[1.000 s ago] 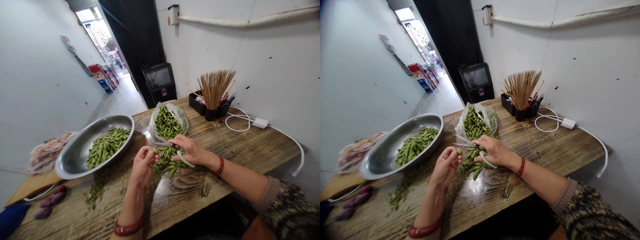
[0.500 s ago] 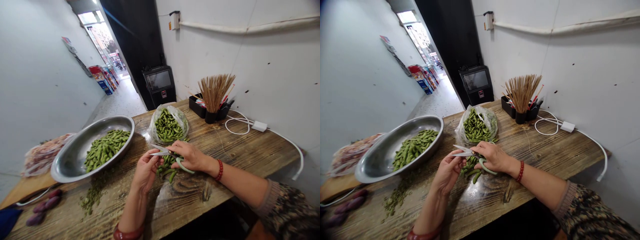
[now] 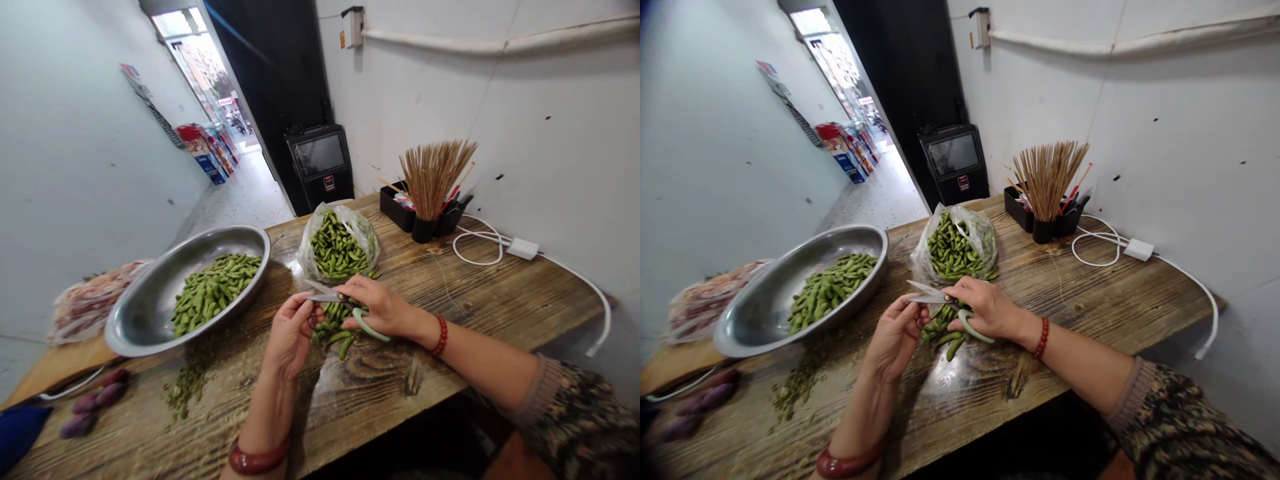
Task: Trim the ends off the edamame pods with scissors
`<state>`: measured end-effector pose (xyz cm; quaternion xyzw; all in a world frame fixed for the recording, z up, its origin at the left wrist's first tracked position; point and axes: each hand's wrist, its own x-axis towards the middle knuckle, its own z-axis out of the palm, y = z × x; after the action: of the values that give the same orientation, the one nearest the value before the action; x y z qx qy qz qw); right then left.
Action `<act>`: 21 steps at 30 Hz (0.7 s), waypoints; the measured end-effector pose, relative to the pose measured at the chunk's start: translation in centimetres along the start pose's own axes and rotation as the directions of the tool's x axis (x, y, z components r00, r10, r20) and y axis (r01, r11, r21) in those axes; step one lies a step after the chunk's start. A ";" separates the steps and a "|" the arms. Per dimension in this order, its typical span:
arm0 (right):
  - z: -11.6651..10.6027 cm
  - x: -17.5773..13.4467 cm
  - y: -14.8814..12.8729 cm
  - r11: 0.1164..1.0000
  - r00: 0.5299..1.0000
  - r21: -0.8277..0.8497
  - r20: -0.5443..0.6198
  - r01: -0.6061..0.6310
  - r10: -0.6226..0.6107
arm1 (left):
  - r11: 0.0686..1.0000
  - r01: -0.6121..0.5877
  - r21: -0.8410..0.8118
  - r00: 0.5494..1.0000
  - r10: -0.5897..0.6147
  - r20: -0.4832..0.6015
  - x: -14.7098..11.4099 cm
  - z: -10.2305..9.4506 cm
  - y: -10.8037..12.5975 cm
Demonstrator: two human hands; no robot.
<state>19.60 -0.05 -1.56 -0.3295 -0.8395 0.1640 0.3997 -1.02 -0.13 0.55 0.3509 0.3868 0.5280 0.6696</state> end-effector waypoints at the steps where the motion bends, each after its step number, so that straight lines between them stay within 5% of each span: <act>1: 0.0 0.0 -0.1 1.000 1.000 -0.008 0.014 0.011 -0.011 | 1.000 -0.003 -0.016 1.000 0.003 0.008 0.0 0.0 0.0; 21: 0.0 0.0 -0.4 0.997 0.999 0.067 0.025 0.034 -0.036 | 0.962 -0.098 0.255 0.992 0.075 0.102 -0.8 1.1 -0.2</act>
<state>19.44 -0.35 -1.39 -0.2990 -0.8444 0.1890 0.4023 -0.10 -1.02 1.01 0.4757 0.4059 0.4852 0.6112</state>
